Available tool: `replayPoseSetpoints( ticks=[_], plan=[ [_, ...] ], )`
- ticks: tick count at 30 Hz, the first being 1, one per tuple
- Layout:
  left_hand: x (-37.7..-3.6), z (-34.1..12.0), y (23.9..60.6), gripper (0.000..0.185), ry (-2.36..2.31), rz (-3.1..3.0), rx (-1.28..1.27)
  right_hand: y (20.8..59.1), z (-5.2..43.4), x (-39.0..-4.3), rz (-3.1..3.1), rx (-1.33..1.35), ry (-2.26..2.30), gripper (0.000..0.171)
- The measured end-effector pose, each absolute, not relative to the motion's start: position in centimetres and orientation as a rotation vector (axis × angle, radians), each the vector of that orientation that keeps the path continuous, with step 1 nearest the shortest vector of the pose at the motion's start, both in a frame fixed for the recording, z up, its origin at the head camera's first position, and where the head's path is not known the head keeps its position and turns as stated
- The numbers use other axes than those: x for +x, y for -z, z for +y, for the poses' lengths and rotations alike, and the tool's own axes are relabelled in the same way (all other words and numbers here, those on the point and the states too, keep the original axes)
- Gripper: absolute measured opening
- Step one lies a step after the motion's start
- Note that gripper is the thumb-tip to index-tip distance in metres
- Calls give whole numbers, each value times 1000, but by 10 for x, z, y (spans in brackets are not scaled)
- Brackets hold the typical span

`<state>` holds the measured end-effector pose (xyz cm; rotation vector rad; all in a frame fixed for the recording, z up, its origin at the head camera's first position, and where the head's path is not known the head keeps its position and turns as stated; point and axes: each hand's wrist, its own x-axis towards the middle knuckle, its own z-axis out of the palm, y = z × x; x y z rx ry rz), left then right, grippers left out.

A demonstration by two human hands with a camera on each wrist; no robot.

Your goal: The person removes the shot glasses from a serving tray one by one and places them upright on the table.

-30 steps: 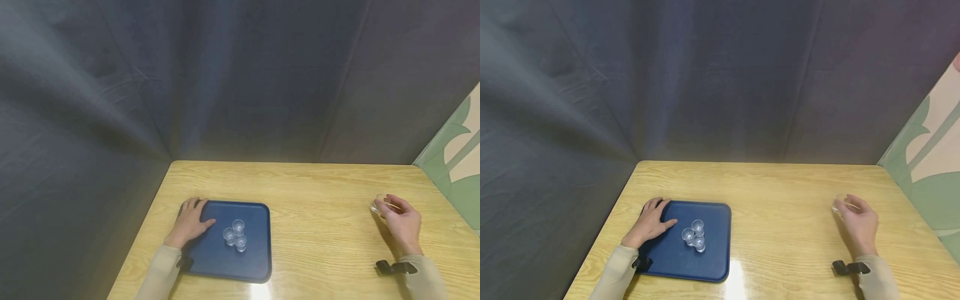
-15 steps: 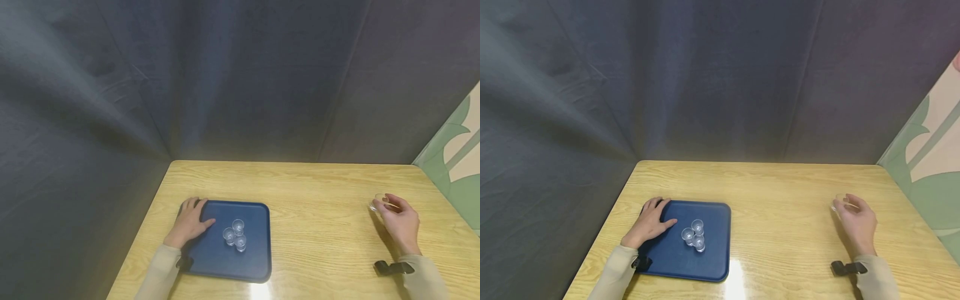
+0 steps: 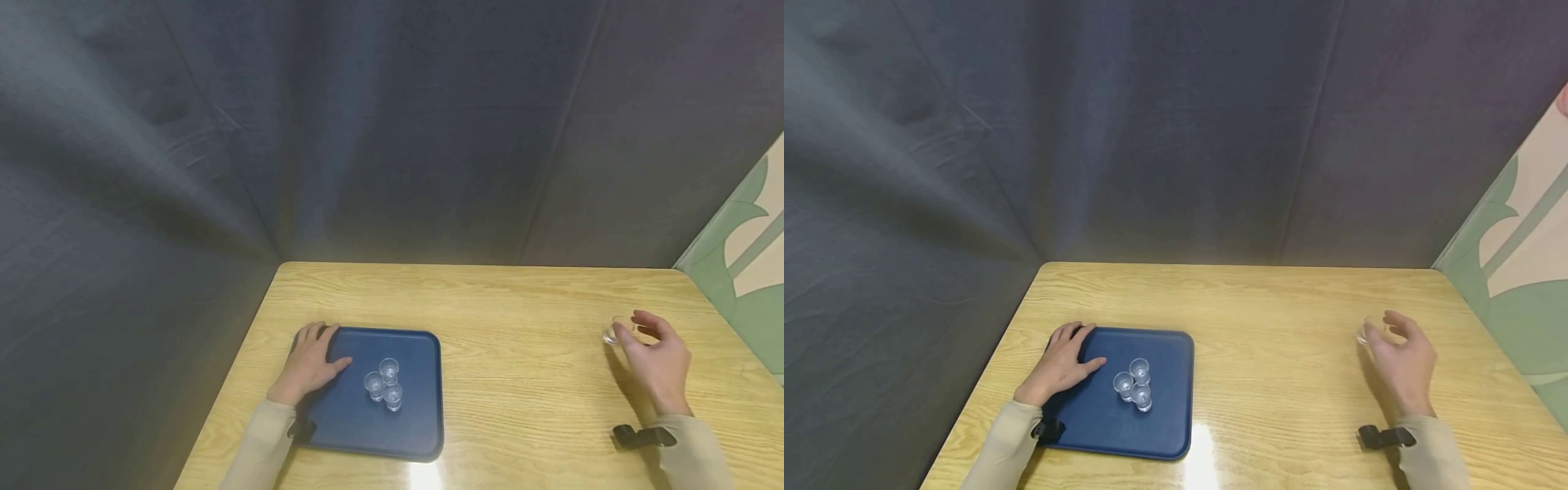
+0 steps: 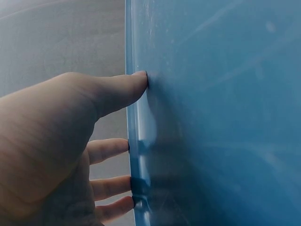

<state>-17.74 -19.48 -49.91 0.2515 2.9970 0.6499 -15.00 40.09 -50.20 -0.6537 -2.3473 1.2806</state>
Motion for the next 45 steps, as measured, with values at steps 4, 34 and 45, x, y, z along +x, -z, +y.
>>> replayPoseSetpoints(
  ticks=[4, 34, 45],
  plan=[
    [-176, -195, 498, 77, -646, 2999, 252, 491, 391, -150, -2308, -602, -1200, 51],
    [-177, -194, 498, 78, -636, 3001, 244, 484, 285, -147, -2449, -20, -1284, 36],
    [-177, -194, 500, 78, -619, 3004, 242, 487, 244, -139, -2496, 137, -1368, 33]
  ],
)
